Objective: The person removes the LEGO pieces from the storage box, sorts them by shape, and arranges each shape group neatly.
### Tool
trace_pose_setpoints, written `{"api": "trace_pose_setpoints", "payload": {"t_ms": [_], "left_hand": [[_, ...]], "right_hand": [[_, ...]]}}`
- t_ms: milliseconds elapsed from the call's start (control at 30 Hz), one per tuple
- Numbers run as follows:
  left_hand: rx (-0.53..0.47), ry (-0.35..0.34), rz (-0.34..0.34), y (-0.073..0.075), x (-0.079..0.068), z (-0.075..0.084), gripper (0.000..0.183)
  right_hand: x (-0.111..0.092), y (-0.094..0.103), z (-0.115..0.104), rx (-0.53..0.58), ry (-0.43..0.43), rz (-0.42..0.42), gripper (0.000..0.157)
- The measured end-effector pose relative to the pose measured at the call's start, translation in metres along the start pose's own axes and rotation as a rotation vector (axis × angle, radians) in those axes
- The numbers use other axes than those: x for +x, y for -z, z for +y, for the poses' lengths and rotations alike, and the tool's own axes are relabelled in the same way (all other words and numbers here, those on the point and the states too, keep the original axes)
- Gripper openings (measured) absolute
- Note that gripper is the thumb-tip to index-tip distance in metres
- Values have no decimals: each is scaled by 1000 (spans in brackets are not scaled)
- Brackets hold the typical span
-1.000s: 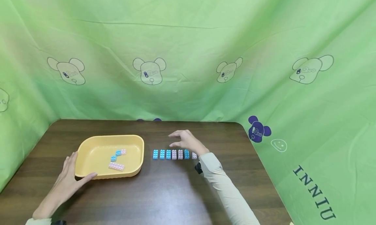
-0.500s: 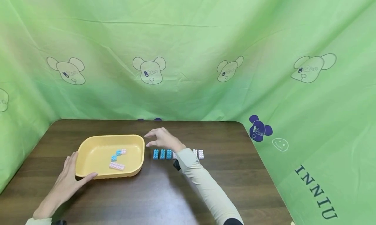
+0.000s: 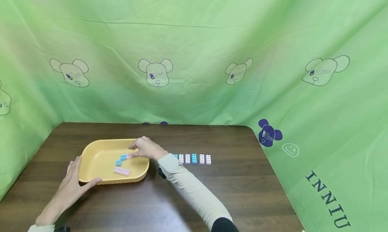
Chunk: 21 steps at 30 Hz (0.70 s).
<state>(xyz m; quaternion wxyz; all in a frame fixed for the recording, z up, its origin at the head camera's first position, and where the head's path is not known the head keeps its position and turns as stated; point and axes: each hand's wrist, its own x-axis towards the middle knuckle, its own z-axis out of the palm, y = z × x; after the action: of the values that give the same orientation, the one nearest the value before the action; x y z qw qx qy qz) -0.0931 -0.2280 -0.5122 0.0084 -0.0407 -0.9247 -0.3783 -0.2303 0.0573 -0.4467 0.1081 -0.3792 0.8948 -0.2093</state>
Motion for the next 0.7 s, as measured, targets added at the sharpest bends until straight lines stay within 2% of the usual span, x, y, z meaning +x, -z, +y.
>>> {"api": "trace_pose_setpoints", "payload": {"t_ms": [300, 700], "left_hand": [[-11, 10, -12, 1, 0, 0, 123], [-7, 5, -4, 1, 0, 2, 124]], "right_hand": [[20, -18, -9, -57, -108, -23, 35], [29, -33, -6, -130, -90, -26, 18]]}}
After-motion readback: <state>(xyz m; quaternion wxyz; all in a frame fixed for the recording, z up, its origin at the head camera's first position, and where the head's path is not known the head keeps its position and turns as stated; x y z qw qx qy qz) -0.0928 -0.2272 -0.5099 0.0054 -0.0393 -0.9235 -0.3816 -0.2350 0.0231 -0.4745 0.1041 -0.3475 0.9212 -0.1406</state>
